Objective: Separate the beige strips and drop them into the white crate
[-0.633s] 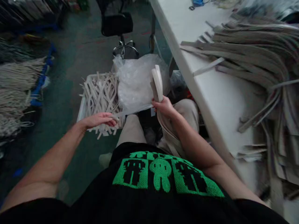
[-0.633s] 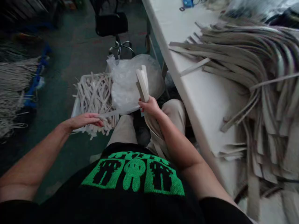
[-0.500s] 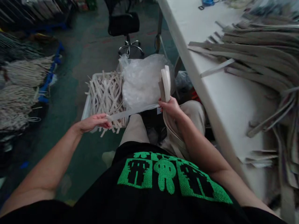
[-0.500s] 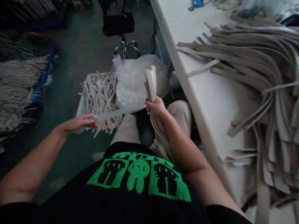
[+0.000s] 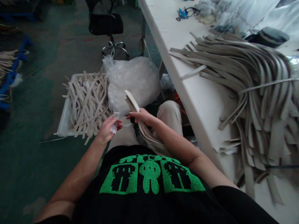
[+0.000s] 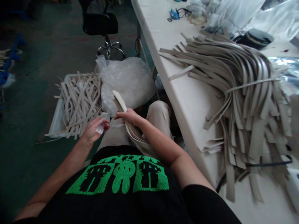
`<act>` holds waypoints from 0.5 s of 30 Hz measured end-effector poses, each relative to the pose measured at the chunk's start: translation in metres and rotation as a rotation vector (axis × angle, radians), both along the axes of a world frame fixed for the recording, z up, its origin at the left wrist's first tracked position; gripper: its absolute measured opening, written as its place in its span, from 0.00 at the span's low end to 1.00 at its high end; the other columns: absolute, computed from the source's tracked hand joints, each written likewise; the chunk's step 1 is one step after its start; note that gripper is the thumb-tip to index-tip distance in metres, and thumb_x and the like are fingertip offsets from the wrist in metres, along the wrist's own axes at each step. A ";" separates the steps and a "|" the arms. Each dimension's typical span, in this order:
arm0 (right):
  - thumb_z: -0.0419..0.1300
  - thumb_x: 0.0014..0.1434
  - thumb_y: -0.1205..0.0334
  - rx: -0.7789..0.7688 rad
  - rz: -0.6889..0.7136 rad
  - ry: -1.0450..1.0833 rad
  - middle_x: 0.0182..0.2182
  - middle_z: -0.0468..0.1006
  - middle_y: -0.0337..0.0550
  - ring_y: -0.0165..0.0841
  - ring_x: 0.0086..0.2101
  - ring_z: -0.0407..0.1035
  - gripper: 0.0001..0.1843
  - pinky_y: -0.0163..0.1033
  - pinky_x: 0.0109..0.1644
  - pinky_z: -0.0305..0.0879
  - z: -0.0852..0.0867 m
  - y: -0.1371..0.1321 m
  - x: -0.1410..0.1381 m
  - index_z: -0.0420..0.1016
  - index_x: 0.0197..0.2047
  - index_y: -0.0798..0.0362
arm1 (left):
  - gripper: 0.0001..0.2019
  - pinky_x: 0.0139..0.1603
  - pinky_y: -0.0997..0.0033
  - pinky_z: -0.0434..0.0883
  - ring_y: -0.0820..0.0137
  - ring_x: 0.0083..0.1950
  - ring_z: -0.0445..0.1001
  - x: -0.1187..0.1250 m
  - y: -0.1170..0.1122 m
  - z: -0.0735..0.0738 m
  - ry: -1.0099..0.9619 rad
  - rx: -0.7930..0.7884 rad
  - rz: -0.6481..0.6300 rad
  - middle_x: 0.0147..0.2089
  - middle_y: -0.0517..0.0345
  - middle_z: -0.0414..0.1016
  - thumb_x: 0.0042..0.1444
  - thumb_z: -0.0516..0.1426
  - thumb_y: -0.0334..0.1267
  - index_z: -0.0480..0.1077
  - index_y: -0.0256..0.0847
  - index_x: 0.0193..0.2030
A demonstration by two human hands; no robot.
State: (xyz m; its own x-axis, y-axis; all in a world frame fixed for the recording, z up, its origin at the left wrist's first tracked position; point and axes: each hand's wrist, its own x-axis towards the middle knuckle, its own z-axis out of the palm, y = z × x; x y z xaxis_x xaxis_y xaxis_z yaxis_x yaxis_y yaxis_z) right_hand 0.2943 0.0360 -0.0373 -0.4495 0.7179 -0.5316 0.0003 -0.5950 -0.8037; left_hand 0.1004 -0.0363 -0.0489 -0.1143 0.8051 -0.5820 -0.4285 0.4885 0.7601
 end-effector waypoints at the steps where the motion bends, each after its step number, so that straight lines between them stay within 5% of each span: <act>1: 0.64 0.61 0.69 -0.025 0.016 0.037 0.28 0.82 0.43 0.23 0.15 0.62 0.03 0.29 0.17 0.60 0.000 -0.003 -0.004 0.73 0.38 0.59 | 0.06 0.26 0.76 0.74 0.73 0.22 0.75 0.009 0.002 -0.001 -0.001 0.037 -0.044 0.27 0.58 0.78 0.55 0.63 0.33 0.71 0.37 0.37; 10: 0.67 0.51 0.76 0.063 -0.104 0.058 0.20 0.72 0.29 0.23 0.14 0.61 0.12 0.29 0.17 0.60 -0.008 -0.002 -0.007 0.71 0.37 0.56 | 0.23 0.34 0.70 0.78 0.66 0.33 0.81 0.042 0.001 -0.008 0.220 0.253 -0.248 0.35 0.55 0.81 0.52 0.66 0.40 0.70 0.40 0.55; 15: 0.66 0.50 0.75 0.165 -0.235 -0.068 0.22 0.74 0.29 0.22 0.15 0.61 0.14 0.28 0.18 0.60 0.002 0.008 0.006 0.71 0.40 0.56 | 0.32 0.42 0.63 0.78 0.64 0.33 0.81 0.027 -0.011 0.016 0.417 0.205 -0.437 0.31 0.56 0.82 0.52 0.66 0.45 0.67 0.37 0.63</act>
